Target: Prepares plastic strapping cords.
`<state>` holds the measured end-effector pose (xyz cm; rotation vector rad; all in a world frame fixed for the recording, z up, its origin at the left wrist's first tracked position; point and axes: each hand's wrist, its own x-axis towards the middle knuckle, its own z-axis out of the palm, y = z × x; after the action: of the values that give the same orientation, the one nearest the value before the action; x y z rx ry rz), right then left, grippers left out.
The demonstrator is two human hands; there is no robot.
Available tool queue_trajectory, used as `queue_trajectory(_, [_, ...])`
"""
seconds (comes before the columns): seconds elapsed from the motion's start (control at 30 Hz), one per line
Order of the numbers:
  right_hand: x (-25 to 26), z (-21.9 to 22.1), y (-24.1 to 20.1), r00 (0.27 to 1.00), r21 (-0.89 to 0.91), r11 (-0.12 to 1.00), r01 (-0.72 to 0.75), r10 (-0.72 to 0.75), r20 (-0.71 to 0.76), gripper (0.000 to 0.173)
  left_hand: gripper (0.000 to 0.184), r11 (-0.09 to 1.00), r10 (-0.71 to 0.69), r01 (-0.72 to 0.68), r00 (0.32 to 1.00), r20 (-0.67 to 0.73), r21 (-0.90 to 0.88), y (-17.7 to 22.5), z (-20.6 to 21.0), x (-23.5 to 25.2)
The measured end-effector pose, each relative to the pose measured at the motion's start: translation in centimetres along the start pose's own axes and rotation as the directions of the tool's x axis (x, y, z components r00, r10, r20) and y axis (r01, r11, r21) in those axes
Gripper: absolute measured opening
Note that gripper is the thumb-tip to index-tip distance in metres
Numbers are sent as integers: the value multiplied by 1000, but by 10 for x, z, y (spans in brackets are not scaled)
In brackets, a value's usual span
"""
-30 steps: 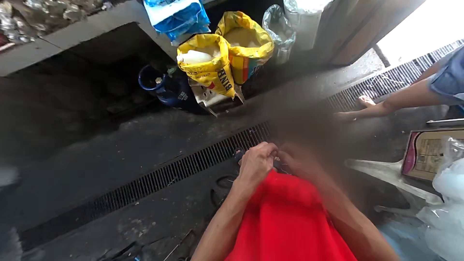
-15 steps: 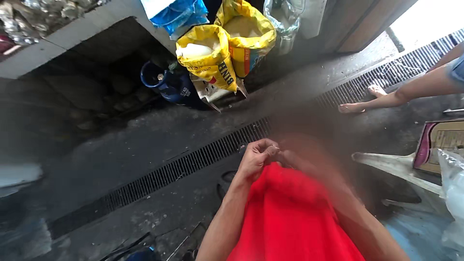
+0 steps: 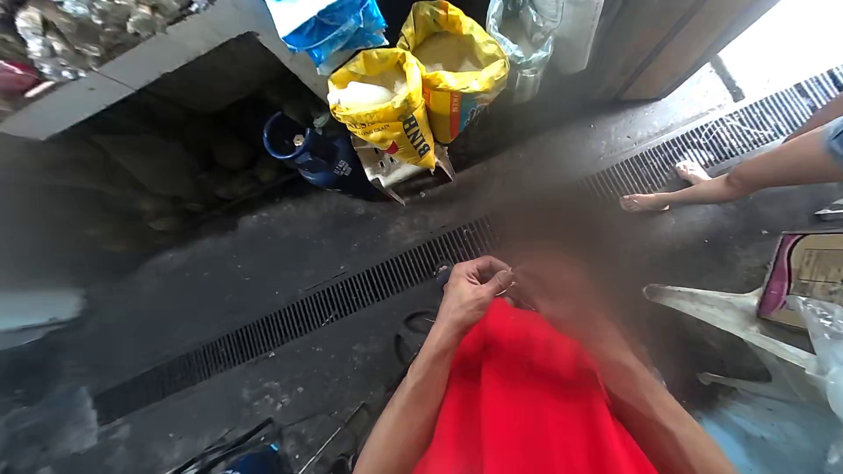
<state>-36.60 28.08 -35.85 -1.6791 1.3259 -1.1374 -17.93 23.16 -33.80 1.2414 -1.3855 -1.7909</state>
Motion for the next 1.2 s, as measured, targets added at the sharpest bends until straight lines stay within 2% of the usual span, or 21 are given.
queue_trajectory(0.1, [-1,1,3,986,-160,974,158,-165,-31,16,11,989,-94,97,995,37,-111,1,0,0])
queue_trajectory(0.2, [-2,-4,6,953,-248,922,299,-303,22,14,12,950,-213,237,968,134,-203,3,-3,1])
queue_trajectory(0.3, [-1,-8,5,933,-251,898,361,-345,108,14,16,946,-276,295,950,145,-131,9,-5,1])
queue_trajectory(0.37, [-3,-7,6,938,-236,909,344,-323,123,14,16,964,-264,266,962,71,-24,13,-4,-1])
queue_trajectory(0.43, [-4,-2,8,962,-175,947,269,-255,95,15,11,973,-166,172,985,-50,152,14,0,-4])
queue_trajectory(0.5, [-4,3,8,992,-38,993,108,-105,70,16,10,914,64,5,985,-157,407,7,9,-12])
queue_trajectory(0.57, [-3,5,5,991,148,982,-120,109,84,16,14,761,339,-185,931,-138,622,-4,14,-18])
queue_trajectory(0.6, [-1,4,2,970,232,944,-237,216,111,17,16,700,413,-239,904,-109,673,-7,15,-19])
queue_trajectory(0.63, [1,2,0,947,284,905,-317,283,154,19,17,681,430,-260,898,-87,685,-8,15,-20])
queue_trajectory(0.7, [3,1,0,925,310,878,-364,302,232,21,17,776,296,-191,952,-79,601,-3,11,-17])
queue_trajectory(0.77, [2,1,0,930,254,907,-334,274,245,22,13,941,57,-30,996,-69,338,6,7,-12])
queue_trajectory(0.83, [1,4,0,953,182,947,-264,226,202,21,12,996,-85,86,996,-33,34,7,5,-8])
queue_trajectory(0.9, [0,10,6,978,167,969,-184,163,130,20,13,957,-168,159,986,-17,-244,3,7,-6])
queue_trajectory(0.97, [0,16,9,986,182,970,-163,155,54,21,14,889,-209,191,978,2,-416,1,8,-4])
queue_trajectory(1.1, [-1,20,10,991,184,979,-92,107,-78,26,16,835,-227,175,973,-37,-522,6,14,0])
queue_trajectory(1.2, [-1,16,10,989,113,994,-1,18,-148,19,16,822,-236,165,970,-64,-545,7,17,3])
